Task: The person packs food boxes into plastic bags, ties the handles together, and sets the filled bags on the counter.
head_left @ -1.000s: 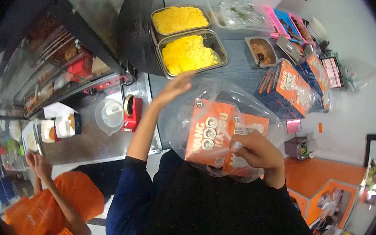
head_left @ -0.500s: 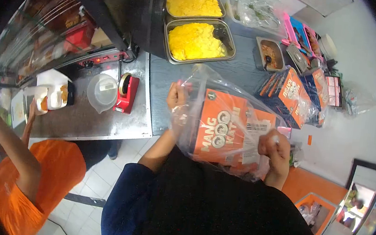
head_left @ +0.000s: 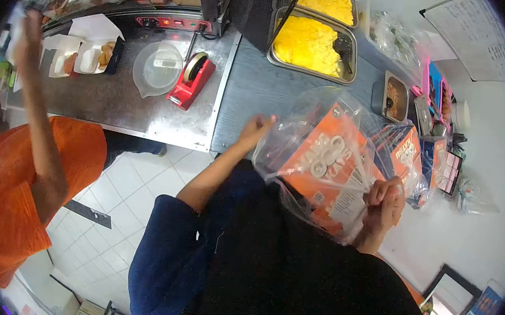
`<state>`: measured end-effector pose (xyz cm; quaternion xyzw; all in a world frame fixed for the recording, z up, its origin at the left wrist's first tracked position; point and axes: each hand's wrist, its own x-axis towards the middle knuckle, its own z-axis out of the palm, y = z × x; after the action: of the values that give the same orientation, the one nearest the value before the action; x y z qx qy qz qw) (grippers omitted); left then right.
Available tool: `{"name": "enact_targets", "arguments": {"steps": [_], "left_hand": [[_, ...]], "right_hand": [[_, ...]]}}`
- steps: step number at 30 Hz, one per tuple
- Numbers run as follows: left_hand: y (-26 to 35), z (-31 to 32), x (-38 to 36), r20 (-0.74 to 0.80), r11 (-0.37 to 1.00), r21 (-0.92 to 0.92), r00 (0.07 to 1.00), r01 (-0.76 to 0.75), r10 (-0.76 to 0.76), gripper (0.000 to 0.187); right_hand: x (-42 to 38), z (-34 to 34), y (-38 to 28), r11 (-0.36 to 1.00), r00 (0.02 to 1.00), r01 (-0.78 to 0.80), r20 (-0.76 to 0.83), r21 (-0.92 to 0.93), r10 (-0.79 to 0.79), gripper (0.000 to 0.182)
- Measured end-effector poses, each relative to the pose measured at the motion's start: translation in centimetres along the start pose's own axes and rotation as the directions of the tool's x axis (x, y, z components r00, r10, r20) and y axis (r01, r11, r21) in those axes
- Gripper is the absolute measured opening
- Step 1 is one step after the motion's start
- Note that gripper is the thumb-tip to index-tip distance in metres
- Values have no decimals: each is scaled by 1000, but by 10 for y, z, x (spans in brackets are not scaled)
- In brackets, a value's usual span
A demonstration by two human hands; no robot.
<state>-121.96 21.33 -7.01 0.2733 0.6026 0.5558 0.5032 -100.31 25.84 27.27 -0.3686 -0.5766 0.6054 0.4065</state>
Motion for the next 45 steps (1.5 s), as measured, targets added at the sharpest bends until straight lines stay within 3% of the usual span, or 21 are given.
{"name": "enact_targets", "arguments": {"steps": [5,8,11,13,15,17,18,19,20,21,24,27,28,30,31,32,35,39,40,42,45], "left_hand": [[39,7,-41,296,911,-202,909,360,-293,43],[-34,0,-33,228,863,-134,863,487,-451,37],[-17,12,-43,153,738,-505,888,448,-434,33],[-4,9,-49,254,749,-507,904,426,-343,31],[39,7,-51,359,816,-267,839,512,-409,30],[120,-4,-52,352,771,272,686,576,-637,31],[123,-20,-48,232,843,394,848,365,-476,33],[128,-33,-42,88,943,277,972,186,-218,32],[137,-45,-38,-66,970,239,996,-45,63,32],[172,-46,-37,-344,951,-10,895,-308,286,29],[261,-3,-54,133,490,575,666,-655,734,22],[292,15,-42,586,106,511,436,-853,683,18],[307,24,-58,462,794,327,820,-512,338,17],[338,43,-77,497,929,139,835,-344,235,16],[350,53,-83,517,969,47,836,-241,183,16],[358,64,-89,544,934,7,785,-357,296,17],[366,77,-85,567,936,186,811,-297,144,22],[361,36,-66,461,972,-30,860,-232,219,34],[366,29,-69,440,979,-93,875,-182,204,36],[370,17,-70,440,980,-171,881,-104,170,43],[367,9,-66,474,973,-221,866,-62,163,42]], "right_hand": [[23,15,4,999,987,35,-155,2,-34,32],[25,19,-1,997,987,57,-146,-49,-63,33],[27,22,-1,995,990,56,-124,-77,-65,32],[27,22,11,992,993,76,-84,-98,-84,32],[25,16,19,988,997,72,-31,-138,-76,32],[21,16,14,990,995,21,98,-139,-8,30],[17,17,13,990,987,-7,155,-140,29,29],[13,15,14,986,986,15,168,-168,14,29],[11,12,16,980,983,37,182,-197,-1,30],[9,9,17,972,981,62,191,-226,-18,30],[8,2,22,984,974,53,226,-172,-13,28],[9,5,19,947,969,136,238,-291,-66,24],[12,8,17,920,970,167,228,-354,-88,23],[16,11,3,875,969,190,226,-446,-95,20],[19,14,-1,847,968,202,229,-492,-98,18],[23,22,-2,799,914,404,215,-445,-343,16],[35,24,1,745,882,441,393,-501,-259,16],[30,26,34,550,863,504,403,-666,-303,15],[22,15,35,593,871,484,423,-644,-251,35],[-1,-20,16,578,849,522,447,-627,-281,50],[-43,-62,-14,452,835,514,545,-729,-70,63]]}}
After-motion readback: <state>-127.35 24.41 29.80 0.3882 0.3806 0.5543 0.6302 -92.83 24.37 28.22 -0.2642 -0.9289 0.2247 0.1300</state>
